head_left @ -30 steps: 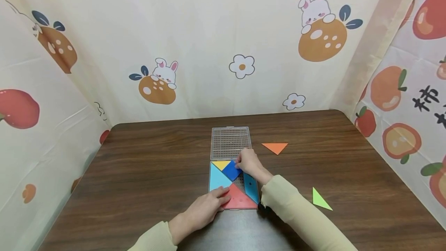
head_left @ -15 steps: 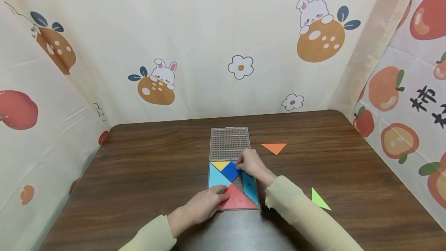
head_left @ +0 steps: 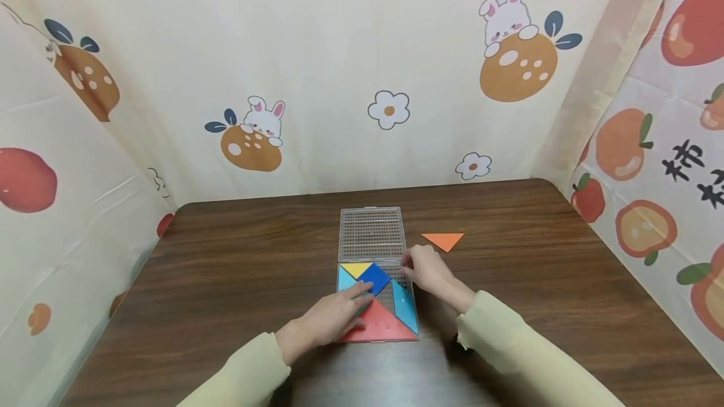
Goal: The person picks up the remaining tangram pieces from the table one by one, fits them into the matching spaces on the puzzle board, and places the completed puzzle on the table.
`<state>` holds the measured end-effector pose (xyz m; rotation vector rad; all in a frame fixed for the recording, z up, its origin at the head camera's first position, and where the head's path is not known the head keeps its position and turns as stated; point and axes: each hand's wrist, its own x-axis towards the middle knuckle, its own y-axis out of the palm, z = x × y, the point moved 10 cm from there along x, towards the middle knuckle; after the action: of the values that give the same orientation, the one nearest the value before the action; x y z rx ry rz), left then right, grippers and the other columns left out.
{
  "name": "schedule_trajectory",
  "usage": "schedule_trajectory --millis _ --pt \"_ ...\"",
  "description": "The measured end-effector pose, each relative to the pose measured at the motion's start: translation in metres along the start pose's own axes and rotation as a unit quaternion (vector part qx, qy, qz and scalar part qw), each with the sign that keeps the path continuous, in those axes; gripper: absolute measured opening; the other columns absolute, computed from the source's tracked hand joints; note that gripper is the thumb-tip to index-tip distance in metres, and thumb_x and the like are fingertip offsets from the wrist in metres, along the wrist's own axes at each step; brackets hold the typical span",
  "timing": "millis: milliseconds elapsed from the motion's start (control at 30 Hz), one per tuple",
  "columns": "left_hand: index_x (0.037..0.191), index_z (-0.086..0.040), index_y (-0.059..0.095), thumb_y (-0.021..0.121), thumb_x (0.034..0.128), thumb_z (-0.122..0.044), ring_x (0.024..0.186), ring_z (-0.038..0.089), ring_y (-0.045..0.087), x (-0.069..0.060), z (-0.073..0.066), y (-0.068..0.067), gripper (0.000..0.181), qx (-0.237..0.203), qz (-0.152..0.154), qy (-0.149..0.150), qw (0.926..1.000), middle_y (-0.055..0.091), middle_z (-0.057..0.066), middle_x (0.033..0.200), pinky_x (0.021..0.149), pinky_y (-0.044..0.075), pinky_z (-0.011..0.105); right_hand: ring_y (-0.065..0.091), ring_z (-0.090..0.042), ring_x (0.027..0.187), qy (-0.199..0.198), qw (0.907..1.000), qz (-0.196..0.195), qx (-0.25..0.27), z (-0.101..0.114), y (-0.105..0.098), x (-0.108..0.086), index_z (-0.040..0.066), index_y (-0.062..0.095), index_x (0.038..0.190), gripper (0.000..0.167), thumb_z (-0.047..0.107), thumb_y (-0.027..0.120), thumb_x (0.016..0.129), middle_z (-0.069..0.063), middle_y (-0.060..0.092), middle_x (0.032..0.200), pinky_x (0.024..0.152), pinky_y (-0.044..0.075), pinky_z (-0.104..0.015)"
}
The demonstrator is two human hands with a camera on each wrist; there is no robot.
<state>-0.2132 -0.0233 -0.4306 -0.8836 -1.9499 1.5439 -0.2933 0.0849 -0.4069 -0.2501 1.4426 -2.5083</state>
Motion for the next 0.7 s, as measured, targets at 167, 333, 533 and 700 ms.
schedule_trajectory --millis 167,333,533,700 --pt "0.13 -0.005 0.044 0.06 0.0837 -0.032 0.123 0.025 0.037 0.005 0.011 0.003 0.056 -0.021 0.024 -0.018 0.9993 0.034 0.01 0.139 0.09 0.041 0.033 0.052 -0.012 0.059 0.0 0.9999 -0.008 -0.014 -0.014 -0.011 -0.012 0.002 0.066 0.078 0.006 0.006 0.07 0.074 -0.003 0.06 0.069 0.055 0.047 -0.028" --pt "0.134 -0.006 0.039 0.059 0.083 -0.037 0.127 0.024 0.031 0.007 0.021 0.006 0.062 -0.021 0.04 -0.025 0.9987 0.028 0.008 0.142 0.092 0.039 0.034 0.055 -0.013 0.063 0.004 0.9995 -0.011 -0.029 -0.029 -0.022 -0.026 0.002 0.065 0.079 0.009 0.005 0.071 0.073 -0.004 0.061 0.071 0.057 0.048 -0.031" --pt "0.136 -0.007 0.036 0.058 0.0822 -0.039 0.13 0.024 0.025 0.009 0.026 0.01 0.066 -0.035 0.057 -0.026 0.9974 0.025 0.005 0.144 0.095 0.036 0.038 0.054 -0.013 0.061 -0.007 0.9986 -0.024 -0.047 -0.04 -0.038 -0.043 0.002 0.065 0.077 0.009 0.005 0.072 0.072 -0.003 0.06 0.069 0.055 0.047 -0.03" --pt "0.136 -0.008 0.035 0.059 0.0816 -0.04 0.13 0.024 0.024 0.01 0.028 0.014 0.068 -0.048 0.069 -0.024 0.9962 0.026 0.006 0.143 0.096 0.034 0.039 0.055 -0.014 0.061 -0.01 0.998 -0.032 -0.054 -0.051 -0.051 -0.058 0.002 0.064 0.075 0.01 0.004 0.073 0.07 -0.002 0.06 0.068 0.055 0.046 -0.03"
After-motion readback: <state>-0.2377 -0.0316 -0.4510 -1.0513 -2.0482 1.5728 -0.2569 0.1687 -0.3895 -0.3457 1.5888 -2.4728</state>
